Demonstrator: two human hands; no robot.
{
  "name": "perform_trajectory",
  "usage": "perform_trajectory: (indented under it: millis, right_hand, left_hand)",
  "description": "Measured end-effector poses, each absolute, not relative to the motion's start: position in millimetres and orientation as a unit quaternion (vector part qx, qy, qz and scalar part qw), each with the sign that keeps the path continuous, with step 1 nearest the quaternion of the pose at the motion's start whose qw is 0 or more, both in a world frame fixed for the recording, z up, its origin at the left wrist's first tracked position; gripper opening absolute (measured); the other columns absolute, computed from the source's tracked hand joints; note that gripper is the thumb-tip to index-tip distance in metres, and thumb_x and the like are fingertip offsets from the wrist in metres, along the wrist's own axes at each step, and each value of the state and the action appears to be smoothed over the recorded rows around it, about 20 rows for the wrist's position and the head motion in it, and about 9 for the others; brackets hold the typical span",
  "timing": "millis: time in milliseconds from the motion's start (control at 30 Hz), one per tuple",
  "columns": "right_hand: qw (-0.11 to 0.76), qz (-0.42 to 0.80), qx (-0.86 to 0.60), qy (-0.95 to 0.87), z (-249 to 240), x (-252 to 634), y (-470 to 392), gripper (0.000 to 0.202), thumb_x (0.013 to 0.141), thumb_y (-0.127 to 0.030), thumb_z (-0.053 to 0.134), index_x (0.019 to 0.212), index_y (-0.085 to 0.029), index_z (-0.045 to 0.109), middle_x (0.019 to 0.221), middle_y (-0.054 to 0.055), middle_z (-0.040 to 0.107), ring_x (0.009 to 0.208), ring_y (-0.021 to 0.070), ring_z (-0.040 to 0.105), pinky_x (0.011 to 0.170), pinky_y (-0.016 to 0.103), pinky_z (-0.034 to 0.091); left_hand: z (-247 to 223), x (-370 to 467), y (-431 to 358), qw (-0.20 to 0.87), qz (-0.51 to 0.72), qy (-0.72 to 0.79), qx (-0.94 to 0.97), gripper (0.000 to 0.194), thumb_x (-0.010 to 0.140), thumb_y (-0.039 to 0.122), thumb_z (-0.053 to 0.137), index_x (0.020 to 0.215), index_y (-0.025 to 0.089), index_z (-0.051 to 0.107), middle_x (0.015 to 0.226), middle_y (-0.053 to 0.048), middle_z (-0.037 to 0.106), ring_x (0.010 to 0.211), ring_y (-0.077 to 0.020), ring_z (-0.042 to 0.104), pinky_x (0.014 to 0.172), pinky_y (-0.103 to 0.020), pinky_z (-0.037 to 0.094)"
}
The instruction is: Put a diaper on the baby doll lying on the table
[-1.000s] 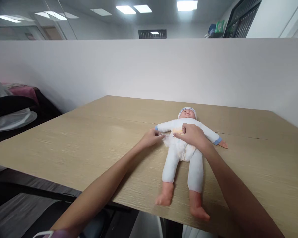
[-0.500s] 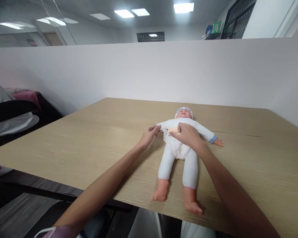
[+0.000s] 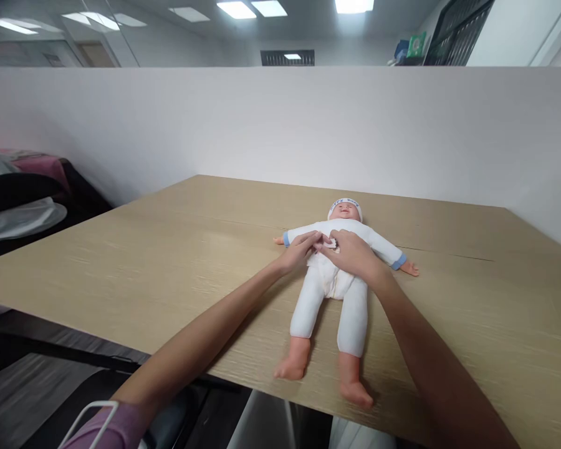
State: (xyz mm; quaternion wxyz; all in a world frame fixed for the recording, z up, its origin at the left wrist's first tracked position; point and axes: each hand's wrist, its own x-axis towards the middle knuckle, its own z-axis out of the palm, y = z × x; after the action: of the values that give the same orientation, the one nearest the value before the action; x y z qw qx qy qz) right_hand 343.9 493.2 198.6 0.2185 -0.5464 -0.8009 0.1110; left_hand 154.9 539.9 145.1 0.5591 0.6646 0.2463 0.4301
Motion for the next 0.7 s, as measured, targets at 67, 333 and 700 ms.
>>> perform_trajectory:
  millis: [67,333,700]
  right_hand:
    - [0.212,0.131,-0.550,-0.797,200.6,344.7,495.1,0.039,0.107,-0.049,0.043,0.077,-0.025,0.042,0.079,0.001,0.061,0.072,0.0192,0.051,0.068,0.033,0.033]
    - [0.207,0.201,-0.575,-0.766,202.1,352.2,501.9,0.030,0.101,-0.040,0.047,0.074,-0.025,0.043,0.078,0.000,0.059,0.076,0.0192,0.052,0.069,0.032,0.035]
    - [0.372,0.098,-0.602,-0.699,213.2,352.3,471.2,0.021,0.090,-0.024,0.058,0.110,-0.024,0.055,0.088,0.003,0.064,0.078,0.0221,0.061,0.075,0.035,0.047]
  left_hand:
    - [138.1,150.8,541.2,0.565,0.448,0.255,0.644,0.049,0.095,0.066,0.068,0.103,0.018,0.073,0.085,-0.001,0.060,0.077,-0.0160,0.053,0.075,-0.030,0.043]
    - [111.6,149.9,541.9,0.442,0.494,0.310,0.682,0.042,0.097,0.053,0.072,0.122,0.020,0.070,0.126,-0.011,0.069,0.098,-0.0208,0.061,0.090,-0.036,0.050]
    - [156.3,146.0,490.7,0.269,0.572,0.425,0.648,0.022,0.101,0.042,0.066,0.108,0.021,0.070,0.102,-0.005,0.071,0.080,-0.0182,0.057,0.082,-0.032,0.045]
